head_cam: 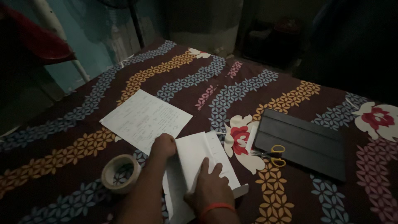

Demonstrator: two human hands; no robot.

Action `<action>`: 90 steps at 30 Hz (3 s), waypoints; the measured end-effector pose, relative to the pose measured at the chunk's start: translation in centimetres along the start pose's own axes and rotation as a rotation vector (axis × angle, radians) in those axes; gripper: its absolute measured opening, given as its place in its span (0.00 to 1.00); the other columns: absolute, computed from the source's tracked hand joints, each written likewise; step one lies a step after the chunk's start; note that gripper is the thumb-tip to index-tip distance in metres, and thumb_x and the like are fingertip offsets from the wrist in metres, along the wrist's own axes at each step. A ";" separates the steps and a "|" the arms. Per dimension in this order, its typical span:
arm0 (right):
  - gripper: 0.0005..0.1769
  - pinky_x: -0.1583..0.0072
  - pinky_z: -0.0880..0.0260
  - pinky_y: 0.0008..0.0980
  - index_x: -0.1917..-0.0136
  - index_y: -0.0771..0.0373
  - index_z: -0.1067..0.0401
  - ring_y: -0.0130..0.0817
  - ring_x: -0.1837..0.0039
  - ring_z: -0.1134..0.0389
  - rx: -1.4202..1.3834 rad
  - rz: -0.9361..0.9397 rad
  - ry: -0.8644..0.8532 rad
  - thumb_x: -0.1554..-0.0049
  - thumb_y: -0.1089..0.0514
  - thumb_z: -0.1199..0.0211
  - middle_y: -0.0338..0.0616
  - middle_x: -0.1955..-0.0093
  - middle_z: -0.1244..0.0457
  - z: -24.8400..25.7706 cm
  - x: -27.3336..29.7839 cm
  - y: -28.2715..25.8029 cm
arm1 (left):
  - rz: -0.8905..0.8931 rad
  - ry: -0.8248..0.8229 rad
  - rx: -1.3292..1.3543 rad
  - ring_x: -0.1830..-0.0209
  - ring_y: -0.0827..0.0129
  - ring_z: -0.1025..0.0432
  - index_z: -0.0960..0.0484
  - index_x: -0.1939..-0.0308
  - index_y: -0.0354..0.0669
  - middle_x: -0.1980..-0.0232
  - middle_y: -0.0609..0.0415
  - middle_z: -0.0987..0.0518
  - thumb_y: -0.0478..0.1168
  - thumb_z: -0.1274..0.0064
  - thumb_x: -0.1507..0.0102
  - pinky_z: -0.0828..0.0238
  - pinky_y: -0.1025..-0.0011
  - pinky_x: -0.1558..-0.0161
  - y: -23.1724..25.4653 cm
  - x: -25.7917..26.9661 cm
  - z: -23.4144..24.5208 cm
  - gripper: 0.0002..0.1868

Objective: The person folds a white sheet of paper around a rectangular box, creases the edges, and secures the folds with clear tape. They then use scissors to trim excess paper and continue folding and taping to form a wrapped package.

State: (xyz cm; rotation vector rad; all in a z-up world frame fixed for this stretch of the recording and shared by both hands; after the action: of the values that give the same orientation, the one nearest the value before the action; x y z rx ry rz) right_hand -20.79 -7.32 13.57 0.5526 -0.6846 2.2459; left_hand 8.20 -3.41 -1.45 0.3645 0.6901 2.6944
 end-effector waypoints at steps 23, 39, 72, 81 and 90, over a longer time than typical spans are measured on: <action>0.70 0.30 0.32 0.48 0.17 0.47 0.68 0.62 0.25 0.44 -0.177 0.019 0.214 0.55 0.43 0.21 0.56 0.20 0.59 -1.1 0.7 2.4 | 0.026 0.098 0.251 0.53 0.51 0.18 0.12 0.59 0.43 0.54 0.43 0.14 0.44 0.41 0.38 0.22 0.58 0.48 3.3 4.8 5.7 0.10; 0.70 0.35 0.40 0.63 0.22 0.64 0.56 0.71 0.32 0.45 -0.408 0.718 0.991 0.69 0.48 0.20 0.73 0.30 0.49 -5.4 -2.4 6.3 | -0.280 0.330 0.413 0.54 0.45 0.22 0.15 0.61 0.41 0.59 0.41 0.16 0.43 0.45 0.37 0.27 0.53 0.53 12.8 16.3 16.0 0.09; 0.45 0.37 0.27 0.47 0.30 0.63 0.47 0.55 0.34 0.33 -0.824 0.735 0.645 0.54 0.52 0.28 0.60 0.34 0.41 -8.8 -9.6 9.2 | -0.809 -0.014 0.078 0.37 0.51 0.35 0.33 0.31 0.35 0.41 0.44 0.31 0.47 0.32 0.44 0.31 0.58 0.43 16.6 31.2 15.9 0.42; 0.37 0.37 0.28 0.46 0.31 0.61 0.41 0.53 0.34 0.33 -0.816 0.644 0.371 0.51 0.55 0.31 0.57 0.36 0.39 -6.8 -9.2 10.5 | -0.872 -0.050 0.068 0.36 0.51 0.35 0.24 0.37 0.37 0.37 0.45 0.32 0.44 0.25 0.52 0.31 0.60 0.40 16.5 30.3 14.6 0.41; 0.30 0.37 0.29 0.45 0.33 0.59 0.36 0.51 0.34 0.33 -0.830 0.541 0.464 0.48 0.59 0.34 0.53 0.37 0.36 -1.5 -5.3 13.7 | -0.990 0.041 0.189 0.40 0.46 0.30 0.25 0.44 0.37 0.44 0.43 0.23 0.39 0.27 0.49 0.31 0.56 0.42 16.4 30.7 14.6 0.32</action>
State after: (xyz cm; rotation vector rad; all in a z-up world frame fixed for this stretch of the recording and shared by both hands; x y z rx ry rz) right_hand -27.64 -17.33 5.18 -0.6018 -1.5074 2.1456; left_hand -19.25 0.82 24.16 -0.0149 0.8466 1.7072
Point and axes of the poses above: each hand's wrist, its own x-axis away from the middle knuckle, its own z-axis out of the back of the hand, y = z × x, the point moved 9 cm from there along -x, towards the middle knuckle
